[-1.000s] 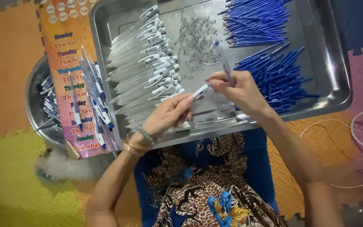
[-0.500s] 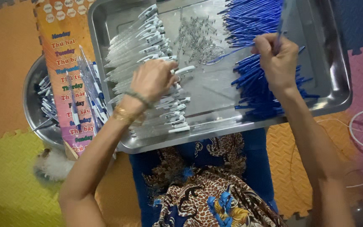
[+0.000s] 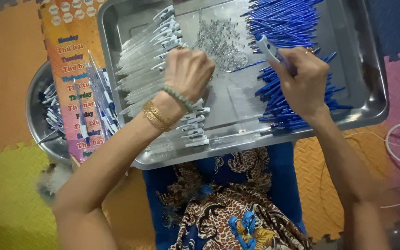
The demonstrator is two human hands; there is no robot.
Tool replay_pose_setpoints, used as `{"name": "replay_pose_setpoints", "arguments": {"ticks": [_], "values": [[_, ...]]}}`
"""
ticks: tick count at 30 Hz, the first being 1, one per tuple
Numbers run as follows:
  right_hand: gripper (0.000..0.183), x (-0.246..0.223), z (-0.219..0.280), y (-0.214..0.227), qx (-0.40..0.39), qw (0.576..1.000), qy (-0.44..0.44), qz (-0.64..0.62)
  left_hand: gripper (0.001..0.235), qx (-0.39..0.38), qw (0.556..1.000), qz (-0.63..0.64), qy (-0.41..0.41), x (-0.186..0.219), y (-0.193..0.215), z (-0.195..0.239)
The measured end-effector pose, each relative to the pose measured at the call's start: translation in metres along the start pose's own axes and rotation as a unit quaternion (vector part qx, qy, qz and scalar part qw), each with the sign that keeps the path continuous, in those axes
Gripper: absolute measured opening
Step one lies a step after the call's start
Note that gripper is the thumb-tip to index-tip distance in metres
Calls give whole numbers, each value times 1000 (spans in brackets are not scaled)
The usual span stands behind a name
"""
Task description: The person assembles pens by inserting blue ink cartridges into white pen bodies. They pick up a pen body and a cartridge from a metal tray, insert the cartridge, and place the assembled pen into a metal bowl.
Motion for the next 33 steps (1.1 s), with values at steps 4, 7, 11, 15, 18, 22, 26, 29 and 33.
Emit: {"name": "replay_pose_setpoints", "arguments": {"ticks": [4,7,11,15,18,22,26,29,33], "values": [[16,5,1,0,-7,1000,0,1,47,9,1000,26,-11,-16,14,13],[17,15,2,4,-30,999,4,-18,45,38,998,58,7,-34,14,37],[29,24,-14,32,-47,989,-127,-63,13,203,953,221,-36,-79,5,81],[25,68,-29,35,9,942,-288,-172,19,190,929,316,27,-115,-45,112],[20,99,-31,26,2,921,-331,-207,19,220,915,338,21,-113,-67,121],[18,131,-32,12,24,906,-354,-230,19,242,914,325,24,-104,-97,118],[21,181,-20,9,8,951,-288,-109,15,235,901,364,23,-100,-96,117],[26,177,-22,10,28,972,-218,-78,18,246,894,374,19,-105,-98,124],[33,196,4,17,73,924,-359,-108,15,310,862,395,72,-143,-80,160]]}}
Point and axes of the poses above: each hand's wrist, its own z-axis away from the middle knuckle, its own y-axis out of the back of the hand, x = y × z, the point moved 1 cm from there along -z, towards the middle knuckle
